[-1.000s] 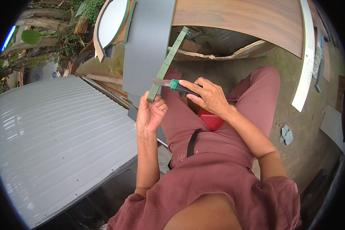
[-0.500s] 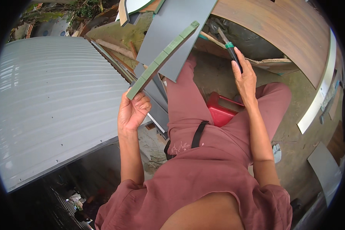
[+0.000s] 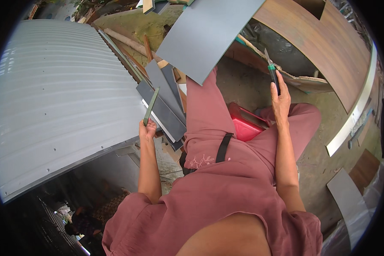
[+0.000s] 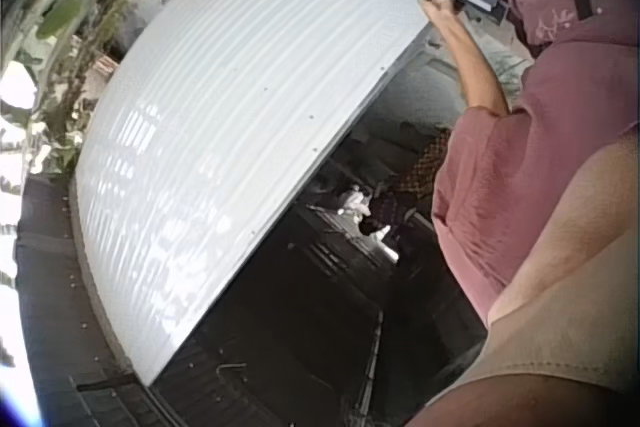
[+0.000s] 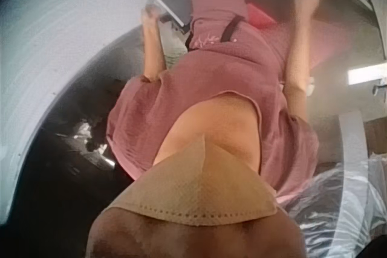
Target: Scraping the edges of laminate pieces with a utility knife to clean them.
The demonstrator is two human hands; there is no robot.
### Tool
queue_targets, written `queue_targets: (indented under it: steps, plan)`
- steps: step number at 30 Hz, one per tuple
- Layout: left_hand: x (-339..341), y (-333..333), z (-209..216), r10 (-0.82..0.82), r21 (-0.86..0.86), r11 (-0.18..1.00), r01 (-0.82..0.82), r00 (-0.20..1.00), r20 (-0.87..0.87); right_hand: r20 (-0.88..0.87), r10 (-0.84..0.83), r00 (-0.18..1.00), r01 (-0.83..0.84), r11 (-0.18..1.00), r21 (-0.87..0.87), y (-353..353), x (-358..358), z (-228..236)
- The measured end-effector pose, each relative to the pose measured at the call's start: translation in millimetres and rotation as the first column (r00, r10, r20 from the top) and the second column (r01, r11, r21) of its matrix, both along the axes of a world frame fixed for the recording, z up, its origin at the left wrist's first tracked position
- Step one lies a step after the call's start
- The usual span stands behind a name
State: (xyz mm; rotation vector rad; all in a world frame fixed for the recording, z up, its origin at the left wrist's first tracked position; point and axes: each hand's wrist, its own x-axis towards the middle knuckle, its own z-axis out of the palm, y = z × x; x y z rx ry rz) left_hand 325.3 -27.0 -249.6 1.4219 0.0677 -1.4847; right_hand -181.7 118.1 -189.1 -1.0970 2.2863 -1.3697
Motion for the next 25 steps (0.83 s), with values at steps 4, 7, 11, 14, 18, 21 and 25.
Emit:
queue_targets:
  steps: [4,7,11,14,18,21,25]
  plan:
    - [20.2,60.9,-91.6,0.211,0.105,0.973,-0.207,0.977,-0.028,0.013,0.024,1.0,-0.024,1.0,-0.002,2.5,5.4,-4.9]
    - [81.4,124.2,-179.1,0.532,0.305,0.818,-0.487,0.843,-0.083,0.004,0.088,0.996,-0.088,0.996,-0.027,-6.1,17.9,-7.0]
    - [27.3,106.5,-192.8,0.299,0.597,0.786,-0.162,0.945,-0.136,-0.003,0.078,0.997,-0.079,0.997,-0.02,7.6,10.4,-7.6]
    - [-53.3,72.8,-111.8,-0.172,0.594,0.797,0.106,0.983,0.056,0.04,0.105,0.994,-0.105,0.994,0.009,8.5,11.2,-3.7]
    - [-126.3,15.4,-40.3,-0.387,0.308,0.911,0.273,0.822,0.418,0.087,0.09,0.992,-0.089,0.996,-0.008,8.9,4.8,-1.4]
    - [-169.9,-21.7,15.2,-0.334,-0.001,0.859,0.512,0.562,0.756,0.054,0.086,0.995,-0.082,0.994,-0.079,8.9,0.5,-17.4]
    - [-249.7,-35.8,88.5,-0.306,-0.114,0.621,0.776,0.373,0.876,0.25,0.132,0.959,-0.133,0.991,-0.013,10.8,-5.2,-25.3]
